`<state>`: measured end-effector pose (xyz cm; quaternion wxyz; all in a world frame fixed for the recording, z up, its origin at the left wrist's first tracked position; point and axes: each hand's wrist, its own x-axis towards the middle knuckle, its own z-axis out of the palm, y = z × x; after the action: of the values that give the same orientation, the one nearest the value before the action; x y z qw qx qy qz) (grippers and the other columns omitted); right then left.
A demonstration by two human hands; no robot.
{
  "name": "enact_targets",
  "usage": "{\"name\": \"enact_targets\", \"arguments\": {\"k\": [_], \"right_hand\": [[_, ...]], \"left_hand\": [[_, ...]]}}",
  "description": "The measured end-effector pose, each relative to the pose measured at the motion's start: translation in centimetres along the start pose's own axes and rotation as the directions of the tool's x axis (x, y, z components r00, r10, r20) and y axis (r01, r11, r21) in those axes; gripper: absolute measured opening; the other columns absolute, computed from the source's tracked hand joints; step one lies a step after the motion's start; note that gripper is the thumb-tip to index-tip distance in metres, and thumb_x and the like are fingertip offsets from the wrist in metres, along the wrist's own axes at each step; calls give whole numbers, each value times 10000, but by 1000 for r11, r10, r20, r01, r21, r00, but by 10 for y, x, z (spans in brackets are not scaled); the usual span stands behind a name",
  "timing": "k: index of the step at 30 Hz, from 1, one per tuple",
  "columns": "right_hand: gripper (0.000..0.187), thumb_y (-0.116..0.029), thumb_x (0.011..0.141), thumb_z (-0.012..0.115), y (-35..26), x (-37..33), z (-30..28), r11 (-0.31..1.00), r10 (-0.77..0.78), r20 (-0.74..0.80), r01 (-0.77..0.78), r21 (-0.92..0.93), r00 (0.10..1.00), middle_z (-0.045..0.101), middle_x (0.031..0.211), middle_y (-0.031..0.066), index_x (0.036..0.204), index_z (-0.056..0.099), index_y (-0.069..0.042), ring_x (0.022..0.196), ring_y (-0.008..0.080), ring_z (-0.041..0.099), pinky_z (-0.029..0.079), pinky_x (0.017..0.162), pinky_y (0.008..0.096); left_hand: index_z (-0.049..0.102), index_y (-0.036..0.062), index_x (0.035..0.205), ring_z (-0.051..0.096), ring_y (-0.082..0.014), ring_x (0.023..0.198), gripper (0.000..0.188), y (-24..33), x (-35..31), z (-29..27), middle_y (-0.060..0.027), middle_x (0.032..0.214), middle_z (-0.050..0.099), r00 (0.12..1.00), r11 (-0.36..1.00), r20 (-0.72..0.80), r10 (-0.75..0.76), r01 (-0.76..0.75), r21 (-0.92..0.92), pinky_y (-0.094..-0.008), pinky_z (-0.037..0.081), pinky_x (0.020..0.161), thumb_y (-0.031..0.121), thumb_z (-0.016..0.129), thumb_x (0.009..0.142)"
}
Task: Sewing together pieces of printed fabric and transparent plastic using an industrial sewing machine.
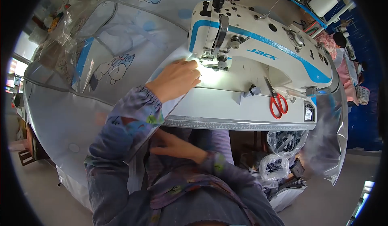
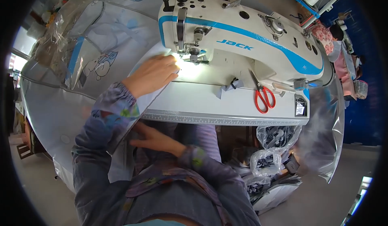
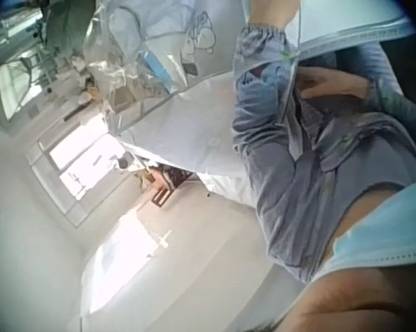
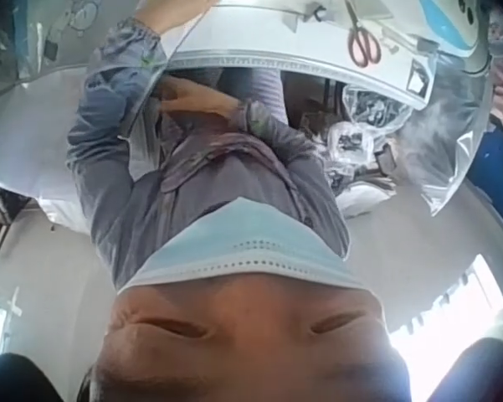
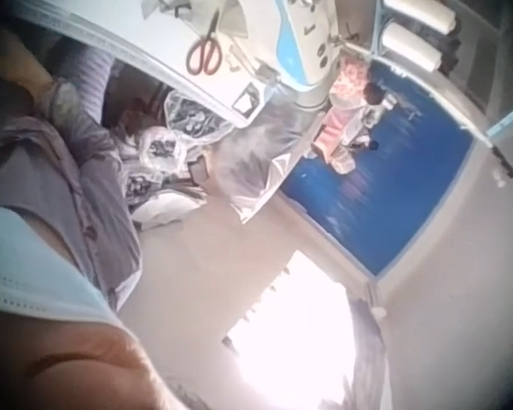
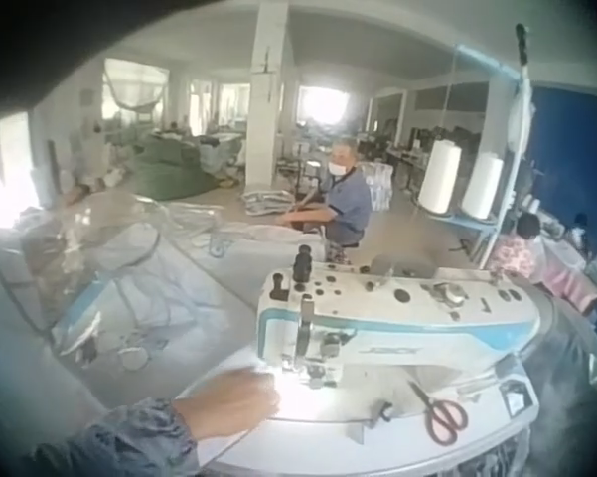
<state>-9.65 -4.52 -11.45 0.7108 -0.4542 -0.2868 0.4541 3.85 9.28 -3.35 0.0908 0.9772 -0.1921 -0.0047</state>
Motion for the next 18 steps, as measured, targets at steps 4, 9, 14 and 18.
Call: {"name": "enact_targets", "arguments": {"k": [4,9,14,18], "right_hand": [[475,-160,971,667,59,36,36,949,136,-54,-114,295,989,608,1312,71,1396,511,-19,1208,152,547,446,1014,319],[471,-154,974,665,45,22,53,944,139,8,-135,300,990,601,1311,58,1398,504,-27,1173,138,557,445,1016,310],[506,-97,966,670,37,42,53,926,41,-87,-5,378,995,539,1407,41,1430,484,-19,1271,149,500,423,1051,334],[488,-78,964,668,40,15,43,968,143,-114,-115,225,983,565,1367,37,1416,493,-16,1223,146,528,441,1033,332]], "left_hand": [[612,119,1221,581,-225,1154,292,-23,-6,35,-40,1195,601,958,978,-213,193,-204,-33,-432,377,1114,207,595,944],[623,136,1245,546,-233,1217,298,-26,-12,41,-54,1295,569,943,976,-279,182,-207,-64,-464,375,1123,196,586,956],[619,129,1246,527,-274,1243,305,-22,-8,45,-70,1293,568,936,977,-298,188,-210,-41,-458,375,1119,179,605,945],[614,107,1246,513,-290,1249,320,-16,-13,42,-91,1300,555,944,976,-283,167,-200,-91,-449,386,1102,185,626,935]]}}
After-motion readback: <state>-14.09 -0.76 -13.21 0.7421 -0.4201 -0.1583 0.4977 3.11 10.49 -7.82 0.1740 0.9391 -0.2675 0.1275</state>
